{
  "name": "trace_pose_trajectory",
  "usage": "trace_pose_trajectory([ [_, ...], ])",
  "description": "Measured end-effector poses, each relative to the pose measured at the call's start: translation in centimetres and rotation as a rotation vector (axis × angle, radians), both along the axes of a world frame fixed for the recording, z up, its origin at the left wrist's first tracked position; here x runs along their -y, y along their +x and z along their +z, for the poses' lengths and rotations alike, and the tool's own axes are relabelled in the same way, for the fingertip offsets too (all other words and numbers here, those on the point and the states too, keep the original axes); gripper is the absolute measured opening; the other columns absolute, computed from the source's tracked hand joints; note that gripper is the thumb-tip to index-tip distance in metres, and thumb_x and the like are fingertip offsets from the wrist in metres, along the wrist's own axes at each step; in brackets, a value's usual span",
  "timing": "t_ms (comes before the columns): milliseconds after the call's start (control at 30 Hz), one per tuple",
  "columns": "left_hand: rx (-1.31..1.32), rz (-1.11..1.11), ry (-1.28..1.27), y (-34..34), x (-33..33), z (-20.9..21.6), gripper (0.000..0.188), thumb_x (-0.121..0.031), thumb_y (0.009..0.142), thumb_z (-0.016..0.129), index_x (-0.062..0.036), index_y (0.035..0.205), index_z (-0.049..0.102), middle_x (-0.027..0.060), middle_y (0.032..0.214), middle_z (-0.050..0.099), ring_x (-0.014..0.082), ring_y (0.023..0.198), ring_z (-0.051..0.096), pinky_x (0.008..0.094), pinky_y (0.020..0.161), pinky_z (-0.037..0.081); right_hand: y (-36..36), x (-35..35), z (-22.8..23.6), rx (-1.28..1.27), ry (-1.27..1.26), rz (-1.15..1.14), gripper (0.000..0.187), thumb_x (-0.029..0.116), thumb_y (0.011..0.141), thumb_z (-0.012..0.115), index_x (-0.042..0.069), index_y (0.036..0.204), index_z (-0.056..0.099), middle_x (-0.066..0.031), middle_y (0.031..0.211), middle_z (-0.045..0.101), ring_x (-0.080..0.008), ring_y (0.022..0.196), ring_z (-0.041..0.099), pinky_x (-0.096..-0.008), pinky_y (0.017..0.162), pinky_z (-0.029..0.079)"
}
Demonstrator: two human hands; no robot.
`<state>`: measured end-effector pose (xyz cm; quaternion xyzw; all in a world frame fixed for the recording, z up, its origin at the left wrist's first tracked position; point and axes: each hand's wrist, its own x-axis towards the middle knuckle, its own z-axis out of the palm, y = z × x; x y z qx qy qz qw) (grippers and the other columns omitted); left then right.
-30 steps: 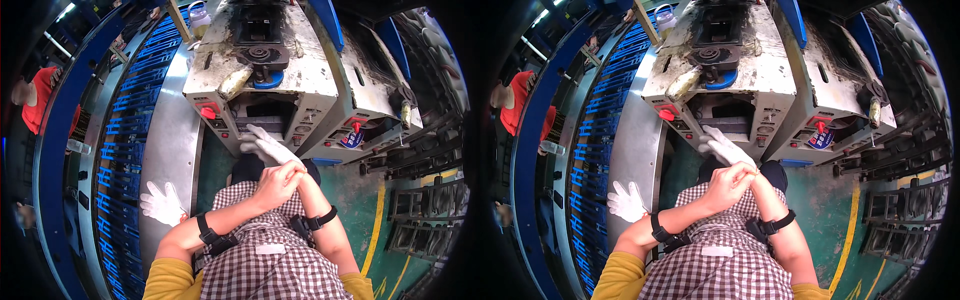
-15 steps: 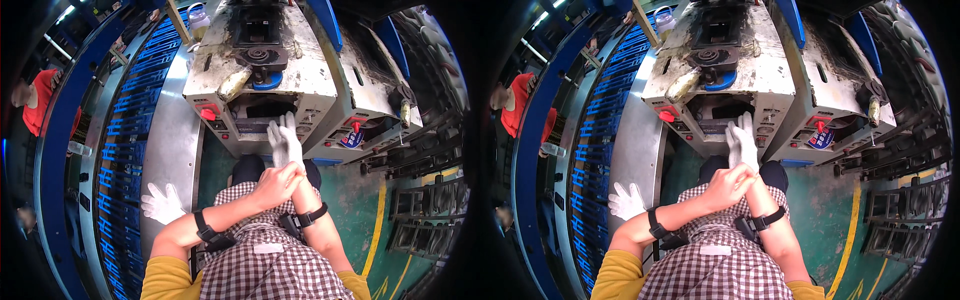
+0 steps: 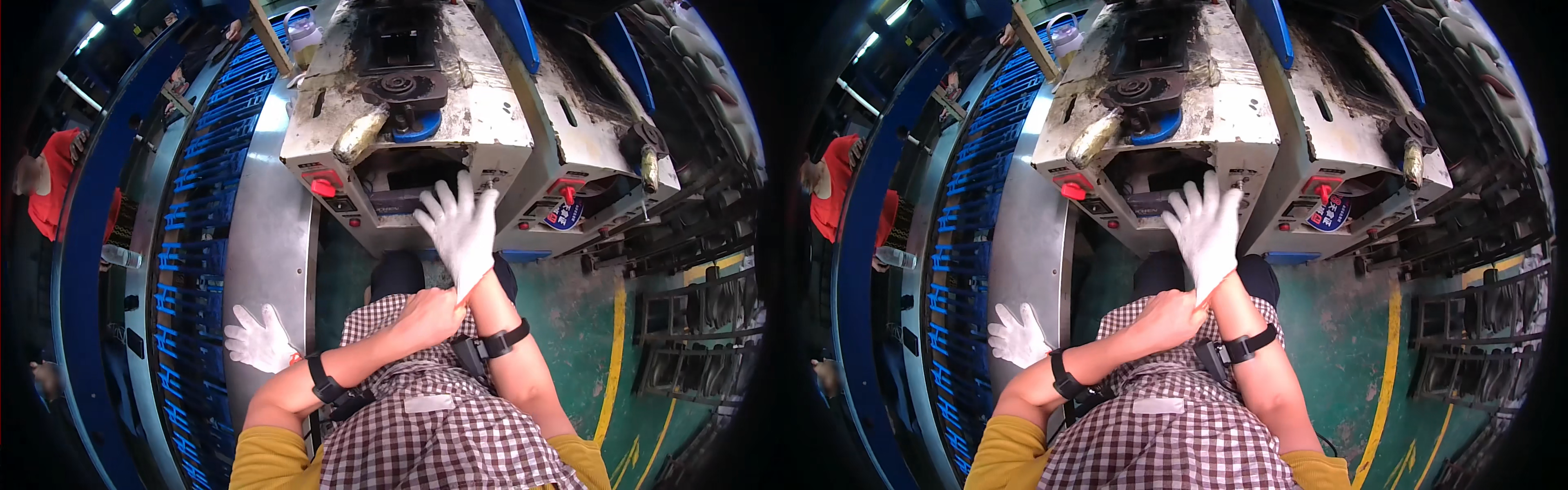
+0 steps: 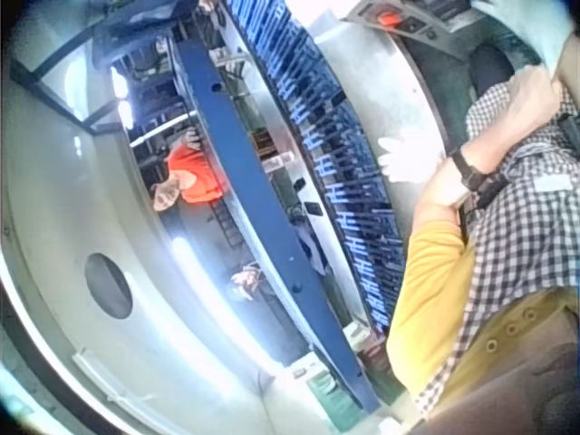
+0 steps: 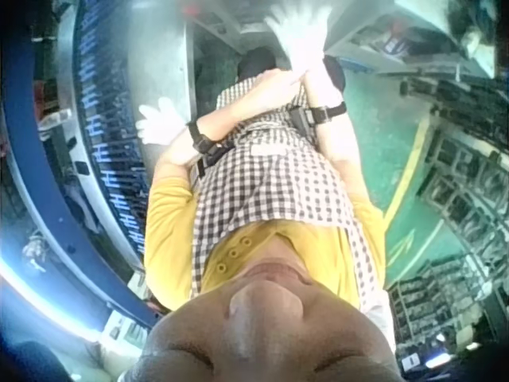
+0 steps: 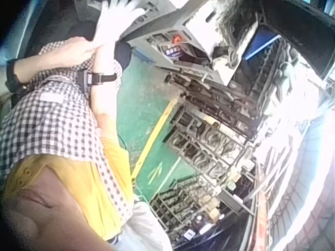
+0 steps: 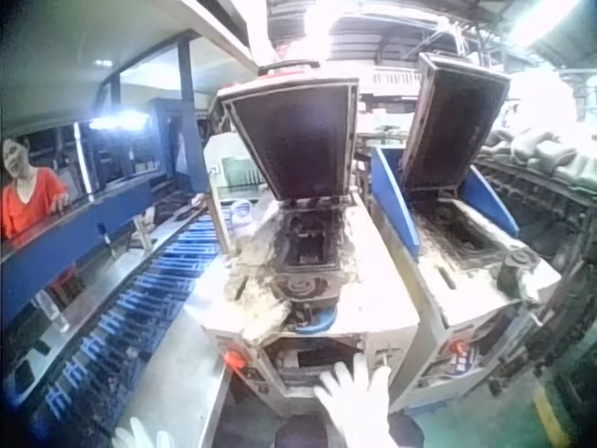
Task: Operating an industrial shoe lasting machine to shape and press footwear.
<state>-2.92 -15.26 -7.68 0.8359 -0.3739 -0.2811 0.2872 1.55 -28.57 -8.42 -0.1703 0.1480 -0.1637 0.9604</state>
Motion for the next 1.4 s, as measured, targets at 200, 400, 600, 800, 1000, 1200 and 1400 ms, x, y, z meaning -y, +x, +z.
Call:
trace_pose_trajectory([
  [200,0.056,-0.14,0.112,1.0,-2.4,1.9,0.033,-0.032,0.096,0.063,0.0,0.095,0.069,0.0234,0.082,0.07,0.0432,0.078,0.069,0.0502,0.066,0.054,-1.4,-1.3,-1.8,-0.293,-2.084,-0.021,0.064,0.037,0.087,0.073,0.008,0.142,0.056,-0.0174,0.146,0.053,-0.0415,0.147,0.035,-0.0625,0.123,0.017],
  [400,0.466,0.043,-0.497,1.3,-1.5,2.1,0.02,-0.017,0.088,0.076,-0.0068,0.105,0.071,0.0081,0.095,0.064,0.0273,0.084,0.066,0.038,0.072,0.055,-1.0,-1.4,-4.4,-0.487,-2.63,0.273,0.065,0.041,0.083,0.075,0.013,0.139,0.059,-0.014,0.148,0.052,-0.0414,0.15,0.03,-0.0637,0.122,0.019],
  [600,0.644,-0.05,-0.378,1.3,-1.7,-1.1,0.02,-0.011,0.087,0.072,-0.0055,0.106,0.071,0.0087,0.097,0.064,0.0286,0.091,0.065,0.0376,0.076,0.056,-1.6,-2.5,-6.1,-0.414,-2.875,0.263,0.067,0.047,0.082,0.073,0.014,0.139,0.059,-0.0115,0.154,0.047,-0.0412,0.151,0.028,-0.0662,0.122,0.015],
  [800,-0.087,0.108,-0.558,2.2,-1.9,-1.7,0.011,-0.007,0.097,0.064,0.0009,0.102,0.068,0.0067,0.087,0.067,0.0176,0.082,0.066,0.03,0.075,0.054,-2.5,-2.4,-4.1,-0.323,-2.635,0.162,0.052,0.035,0.092,0.056,0.033,0.144,0.056,-0.0102,0.154,0.046,-0.0442,0.147,0.034,-0.0816,0.108,0.026],
  [1000,-0.693,0.04,-0.445,1.9,-3.9,-3.2,0.015,-0.011,0.104,0.06,0.002,0.108,0.066,0.0039,0.09,0.069,0.0096,0.084,0.064,0.0268,0.077,0.052,-2.1,-3.1,-5.7,0.177,-2.461,0.037,0.036,0.042,0.077,0.074,0.016,0.102,0.071,-0.0062,0.113,0.065,-0.0275,0.104,0.062,-0.0428,0.079,0.051],
  [1200,-0.204,0.4,-0.441,1.6,-13.4,3.0,0.02,-0.015,0.097,0.072,-0.001,0.109,0.066,0.0047,0.1,0.069,0.0116,0.087,0.065,0.0286,0.079,0.053,-6.0,-0.3,-6.1,-0.379,-1.969,-0.068,0.03,0.028,0.096,0.067,0.001,0.085,0.06,-0.0212,0.085,0.057,-0.0422,0.082,0.06,-0.0467,0.071,0.048],
  [1400,0.278,0.729,0.349,-1.9,-25.5,5.9,0.04,-0.029,0.078,0.087,-0.0071,0.101,0.062,0.0092,0.098,0.064,0.0303,0.095,0.067,0.042,0.083,0.054,-9.5,4.6,-11.0,-0.529,-1.561,0.045,0.034,0.026,0.104,0.061,-0.002,0.086,0.057,-0.0107,0.078,0.054,-0.0199,0.072,0.05,-0.0329,0.071,0.044],
])
